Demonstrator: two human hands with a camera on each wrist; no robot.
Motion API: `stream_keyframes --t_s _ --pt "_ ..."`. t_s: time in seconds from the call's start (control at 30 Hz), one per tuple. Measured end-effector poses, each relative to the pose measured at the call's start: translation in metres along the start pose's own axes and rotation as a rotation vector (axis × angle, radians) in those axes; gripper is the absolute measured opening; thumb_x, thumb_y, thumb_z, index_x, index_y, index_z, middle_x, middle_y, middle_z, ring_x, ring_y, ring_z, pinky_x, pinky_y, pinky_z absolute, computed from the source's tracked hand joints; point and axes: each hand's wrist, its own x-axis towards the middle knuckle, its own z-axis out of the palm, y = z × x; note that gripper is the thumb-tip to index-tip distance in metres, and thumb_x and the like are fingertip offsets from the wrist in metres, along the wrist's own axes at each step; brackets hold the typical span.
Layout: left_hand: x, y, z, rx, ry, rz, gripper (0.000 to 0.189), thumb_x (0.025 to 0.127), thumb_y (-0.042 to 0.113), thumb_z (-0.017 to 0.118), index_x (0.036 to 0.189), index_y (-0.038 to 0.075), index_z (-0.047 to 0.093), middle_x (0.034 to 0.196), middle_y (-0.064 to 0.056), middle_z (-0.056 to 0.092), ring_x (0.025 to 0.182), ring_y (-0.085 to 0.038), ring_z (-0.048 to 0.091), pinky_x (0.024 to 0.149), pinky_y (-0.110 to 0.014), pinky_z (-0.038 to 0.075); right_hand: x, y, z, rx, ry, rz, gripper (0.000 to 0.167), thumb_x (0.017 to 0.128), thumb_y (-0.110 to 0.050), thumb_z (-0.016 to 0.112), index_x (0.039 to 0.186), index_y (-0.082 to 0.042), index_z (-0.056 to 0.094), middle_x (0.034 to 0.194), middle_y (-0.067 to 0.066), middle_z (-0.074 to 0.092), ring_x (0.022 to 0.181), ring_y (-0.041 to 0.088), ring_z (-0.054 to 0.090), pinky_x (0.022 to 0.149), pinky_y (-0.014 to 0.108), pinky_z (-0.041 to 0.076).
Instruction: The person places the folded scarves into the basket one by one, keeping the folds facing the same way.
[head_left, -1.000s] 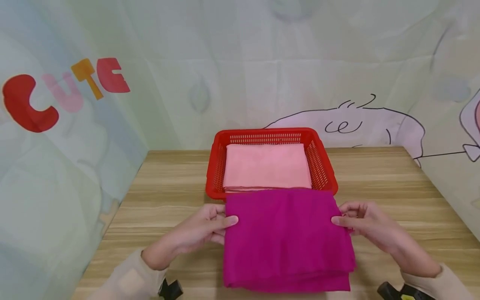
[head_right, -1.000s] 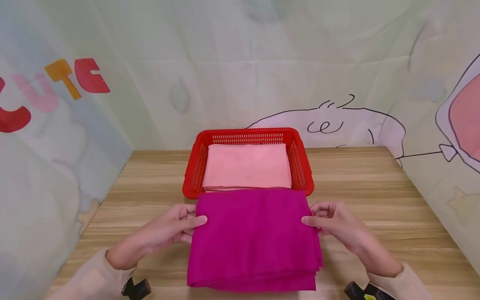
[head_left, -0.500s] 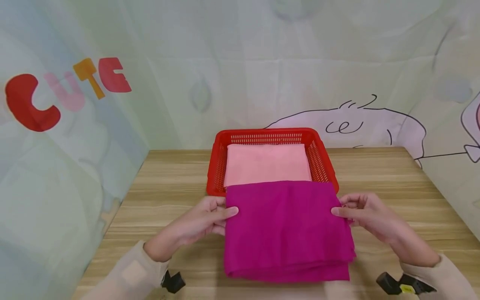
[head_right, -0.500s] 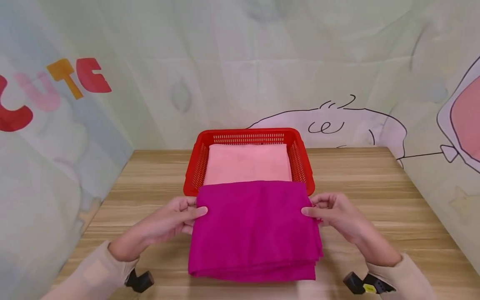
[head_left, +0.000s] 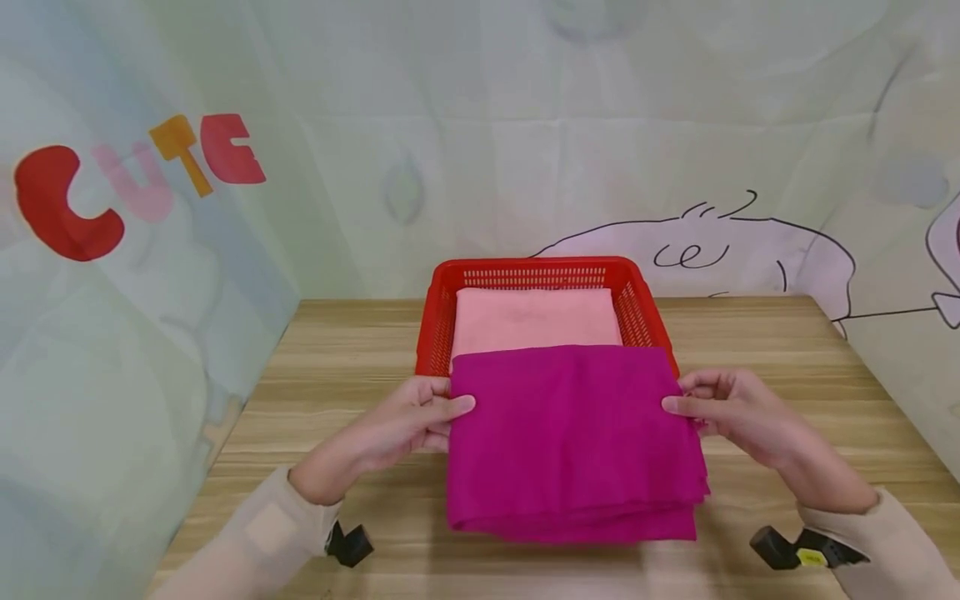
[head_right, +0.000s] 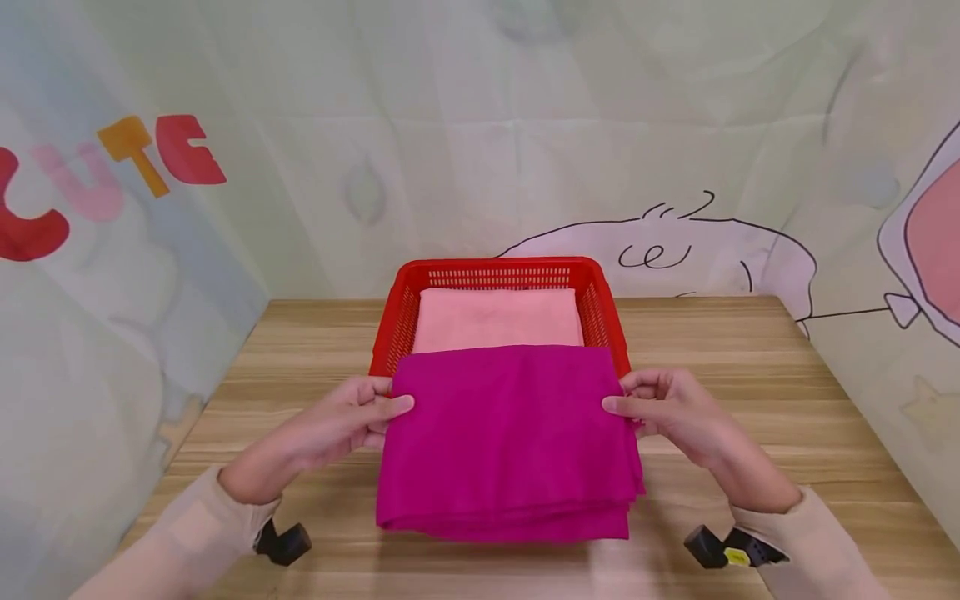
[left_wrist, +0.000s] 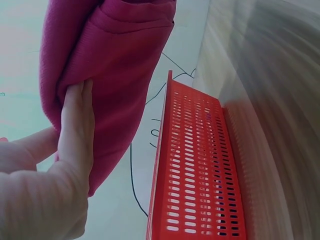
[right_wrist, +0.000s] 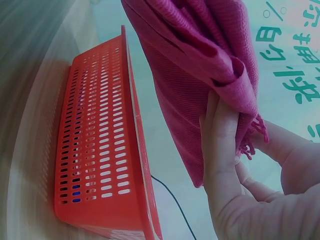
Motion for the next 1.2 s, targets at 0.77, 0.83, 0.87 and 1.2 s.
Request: stream_keyframes --t_s 0.77,0.83,0.87,1.2 --pt "0.010 0.017 -0.010 0.035 0.005 0.032 0.034 0.103 0.011 0.055 0.127 -0.013 0.051 0.101 -0.010 0.074 0.089 -0.022 0.073 0.083 -0.040 0.059 0.016 -0.021 -0.007 -0.028 0.007 0.023 0.018 0.098 -0.001 0.059 0.097 -0.012 0.073 0.088 0.005 0.073 0.075 0.018 0.068 0.071 0.028 0.059" --pt "0.010 0.019 -0.010 0.037 0.010 0.032 0.033 0.103 0.010 0.054 0.128 -0.013 0.051 0.101 -0.010 0.074 0.089 -0.022 0.073 0.083 -0.040 0.059 0.017 -0.023 -0.008 -0.036 0.025 0.040 0.017 0.098 -0.002 0.060 0.096 -0.012 0.073 0.088 0.005 0.073 0.075 0.018 0.067 0.071 0.028 0.059" --pt "0.011 0.020 -0.011 0.038 0.012 0.032 0.033 0.104 0.010 0.053 0.128 -0.013 0.051 0.101 -0.010 0.074 0.089 -0.022 0.073 0.083 -0.040 0.059 0.018 -0.024 -0.008 -0.039 0.033 0.048 0.016 0.098 -0.003 0.060 0.096 -0.013 0.073 0.088 0.005 0.073 0.076 0.018 0.067 0.071 0.028 0.059" --pt "0.015 0.028 -0.012 0.031 0.032 0.018 0.034 0.104 0.007 0.051 0.131 -0.014 0.048 0.103 -0.010 0.073 0.090 -0.022 0.073 0.084 -0.040 0.058 0.028 -0.028 -0.009 -0.031 0.034 0.038 0.015 0.098 -0.003 0.060 0.094 -0.011 0.072 0.084 0.004 0.072 0.072 0.016 0.066 0.069 0.027 0.058"
